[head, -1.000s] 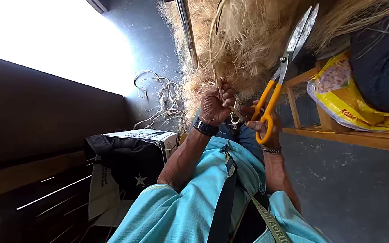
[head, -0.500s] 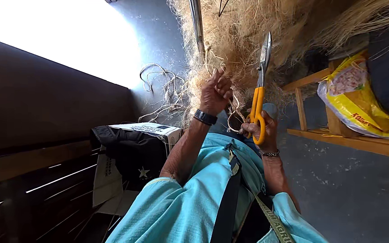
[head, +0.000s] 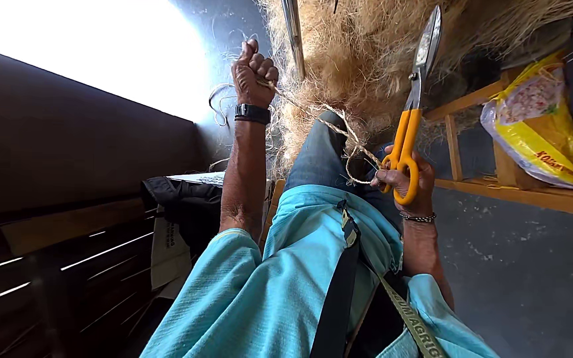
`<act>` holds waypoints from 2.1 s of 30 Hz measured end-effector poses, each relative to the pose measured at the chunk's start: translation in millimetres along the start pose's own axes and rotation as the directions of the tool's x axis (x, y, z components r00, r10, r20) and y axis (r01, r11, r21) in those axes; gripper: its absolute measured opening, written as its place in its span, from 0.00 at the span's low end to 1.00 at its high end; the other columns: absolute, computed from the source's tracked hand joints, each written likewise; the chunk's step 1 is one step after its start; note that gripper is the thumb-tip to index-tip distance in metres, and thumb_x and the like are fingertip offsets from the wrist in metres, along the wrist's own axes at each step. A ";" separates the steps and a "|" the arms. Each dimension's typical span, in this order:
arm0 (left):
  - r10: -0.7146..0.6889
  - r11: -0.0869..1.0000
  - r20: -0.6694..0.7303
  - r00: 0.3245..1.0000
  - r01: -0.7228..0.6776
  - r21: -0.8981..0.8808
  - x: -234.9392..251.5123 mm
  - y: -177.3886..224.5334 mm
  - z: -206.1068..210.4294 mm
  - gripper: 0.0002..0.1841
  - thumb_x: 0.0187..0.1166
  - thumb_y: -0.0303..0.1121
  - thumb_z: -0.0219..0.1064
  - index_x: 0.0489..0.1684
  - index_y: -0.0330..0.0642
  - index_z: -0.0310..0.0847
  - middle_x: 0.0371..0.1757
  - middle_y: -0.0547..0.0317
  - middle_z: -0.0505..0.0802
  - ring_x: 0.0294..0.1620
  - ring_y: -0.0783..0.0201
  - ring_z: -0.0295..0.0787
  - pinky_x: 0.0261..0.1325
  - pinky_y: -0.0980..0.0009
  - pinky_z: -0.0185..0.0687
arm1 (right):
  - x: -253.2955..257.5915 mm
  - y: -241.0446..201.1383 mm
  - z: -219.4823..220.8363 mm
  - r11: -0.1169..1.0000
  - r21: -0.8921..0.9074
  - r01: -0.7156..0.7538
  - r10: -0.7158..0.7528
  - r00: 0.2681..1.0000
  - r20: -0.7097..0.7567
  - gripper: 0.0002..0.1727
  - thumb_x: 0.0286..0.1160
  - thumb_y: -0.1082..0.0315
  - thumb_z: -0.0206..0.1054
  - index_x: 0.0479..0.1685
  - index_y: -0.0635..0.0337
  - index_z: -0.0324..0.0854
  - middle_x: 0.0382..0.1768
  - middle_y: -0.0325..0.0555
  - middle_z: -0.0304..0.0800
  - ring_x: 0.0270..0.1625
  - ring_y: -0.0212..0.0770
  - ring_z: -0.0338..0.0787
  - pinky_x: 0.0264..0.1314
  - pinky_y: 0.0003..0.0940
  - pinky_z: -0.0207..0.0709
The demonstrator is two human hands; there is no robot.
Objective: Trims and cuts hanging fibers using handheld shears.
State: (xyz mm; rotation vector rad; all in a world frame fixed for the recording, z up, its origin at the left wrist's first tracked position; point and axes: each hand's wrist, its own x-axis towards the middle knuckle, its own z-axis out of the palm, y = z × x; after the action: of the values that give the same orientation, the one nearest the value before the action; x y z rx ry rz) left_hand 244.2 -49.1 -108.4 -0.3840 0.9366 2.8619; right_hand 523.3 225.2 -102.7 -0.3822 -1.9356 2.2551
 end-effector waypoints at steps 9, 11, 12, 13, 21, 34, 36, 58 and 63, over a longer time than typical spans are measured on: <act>0.079 0.901 -0.309 0.948 0.065 0.429 -19.1 13.9 -27.3 0.39 0.90 0.62 0.43 0.92 0.46 0.46 0.84 0.39 0.71 0.75 0.41 0.81 0.66 0.45 0.87 | 12.1 -4.0 4.0 0.979 -0.178 0.099 -0.096 0.995 0.026 0.29 0.58 0.68 0.77 0.65 0.62 0.81 0.34 0.43 0.90 0.25 0.38 0.89 0.23 0.35 0.88; 0.114 0.866 -0.332 0.936 0.070 0.495 -38.1 10.8 -38.4 0.37 0.91 0.60 0.45 0.93 0.49 0.46 0.85 0.41 0.69 0.76 0.43 0.78 0.66 0.44 0.85 | 15.0 -5.3 3.8 0.962 -0.252 0.103 -0.100 0.995 0.022 0.29 0.59 0.67 0.78 0.66 0.61 0.81 0.36 0.44 0.90 0.28 0.39 0.90 0.27 0.37 0.89; 0.121 0.848 -0.343 0.931 0.082 0.523 -48.1 6.8 -42.4 0.33 0.92 0.57 0.46 0.89 0.46 0.55 0.78 0.45 0.77 0.69 0.49 0.84 0.63 0.49 0.86 | 16.7 -7.6 4.9 0.954 -0.285 0.092 -0.094 0.996 0.007 0.29 0.58 0.66 0.79 0.65 0.60 0.82 0.36 0.44 0.91 0.30 0.38 0.91 0.29 0.38 0.90; 0.118 0.826 -0.348 0.930 0.102 0.554 -57.5 0.2 -45.2 0.27 0.93 0.55 0.47 0.77 0.44 0.68 0.60 0.52 0.87 0.54 0.58 0.89 0.53 0.58 0.88 | 18.7 -9.9 6.1 0.949 -0.307 0.076 -0.085 0.996 -0.013 0.29 0.57 0.66 0.80 0.64 0.60 0.83 0.36 0.43 0.92 0.31 0.38 0.92 0.31 0.38 0.91; -0.470 0.813 0.252 0.846 0.302 0.498 -128.4 -74.6 -9.1 0.27 0.93 0.47 0.36 0.67 0.47 0.81 0.46 0.63 0.94 0.39 0.69 0.89 0.41 0.71 0.86 | 25.6 -18.5 12.1 0.948 -0.296 0.116 -0.105 0.993 0.055 0.29 0.60 0.66 0.79 0.65 0.60 0.82 0.34 0.43 0.91 0.26 0.37 0.90 0.24 0.35 0.89; -0.223 0.958 0.568 0.792 0.287 -0.024 -112.0 -100.5 22.2 0.04 0.83 0.35 0.66 0.47 0.48 0.80 0.47 0.55 0.91 0.40 0.64 0.90 0.40 0.71 0.87 | 19.7 -20.4 17.3 0.998 0.055 -0.004 -0.005 0.985 0.170 0.27 0.64 0.74 0.72 0.68 0.65 0.77 0.37 0.50 0.92 0.28 0.43 0.92 0.26 0.37 0.90; -0.210 0.964 0.530 0.822 0.265 -0.028 -111.4 -98.7 26.7 0.03 0.85 0.33 0.63 0.48 0.48 0.80 0.46 0.55 0.91 0.40 0.64 0.90 0.40 0.71 0.88 | 21.2 -17.0 15.2 1.000 0.024 0.008 -0.012 0.987 0.159 0.26 0.65 0.74 0.72 0.67 0.65 0.76 0.41 0.52 0.94 0.31 0.44 0.93 0.29 0.38 0.91; -0.367 0.928 -0.018 0.930 0.368 0.058 -101.2 -80.1 30.5 0.10 0.94 0.34 0.49 0.45 0.44 0.75 0.36 0.56 0.91 0.34 0.64 0.92 0.42 0.70 0.92 | -22.6 26.6 -27.2 0.964 0.265 0.027 -0.111 0.946 0.306 0.37 0.69 0.35 0.73 0.67 0.54 0.80 0.26 0.37 0.90 0.25 0.34 0.89 0.34 0.31 0.88; -0.337 0.941 0.058 0.940 0.334 0.062 -105.8 -77.5 11.4 0.14 0.95 0.37 0.45 0.64 0.43 0.73 0.49 0.48 0.92 0.46 0.54 0.93 0.52 0.55 0.91 | -21.3 16.4 -25.1 0.981 0.194 0.005 -0.058 0.962 0.267 0.37 0.64 0.41 0.80 0.66 0.56 0.79 0.24 0.36 0.88 0.24 0.34 0.88 0.32 0.32 0.88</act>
State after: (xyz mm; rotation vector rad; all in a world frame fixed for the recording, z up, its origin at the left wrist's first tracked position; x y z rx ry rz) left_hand 357.5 17.7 -114.9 -0.3958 0.8381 2.5205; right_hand 551.7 240.6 -120.3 -0.0157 -1.7971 2.5584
